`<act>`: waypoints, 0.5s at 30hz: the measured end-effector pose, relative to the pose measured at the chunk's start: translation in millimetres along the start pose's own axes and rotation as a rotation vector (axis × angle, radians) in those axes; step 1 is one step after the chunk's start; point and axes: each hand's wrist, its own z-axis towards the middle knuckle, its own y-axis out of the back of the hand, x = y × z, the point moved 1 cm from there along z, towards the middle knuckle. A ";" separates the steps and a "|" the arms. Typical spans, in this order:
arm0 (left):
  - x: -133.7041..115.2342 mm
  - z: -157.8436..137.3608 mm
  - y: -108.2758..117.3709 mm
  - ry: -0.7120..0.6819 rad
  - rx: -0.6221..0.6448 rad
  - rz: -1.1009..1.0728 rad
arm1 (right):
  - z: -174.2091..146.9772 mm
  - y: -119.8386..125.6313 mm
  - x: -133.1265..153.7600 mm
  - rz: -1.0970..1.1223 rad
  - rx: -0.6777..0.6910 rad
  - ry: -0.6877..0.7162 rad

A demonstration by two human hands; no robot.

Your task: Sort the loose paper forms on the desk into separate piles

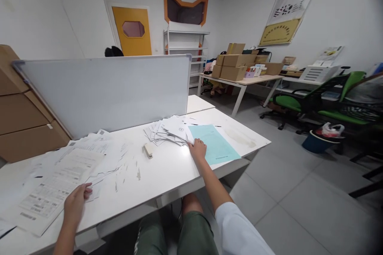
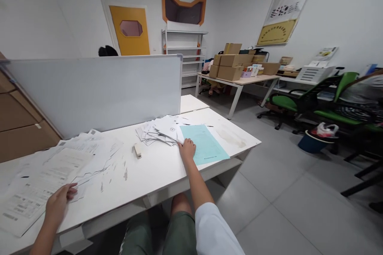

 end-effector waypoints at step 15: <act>-62.7 -87.2 -43.2 -0.101 0.227 0.187 | -91.2 34.4 3.2 0.375 -0.143 0.123</act>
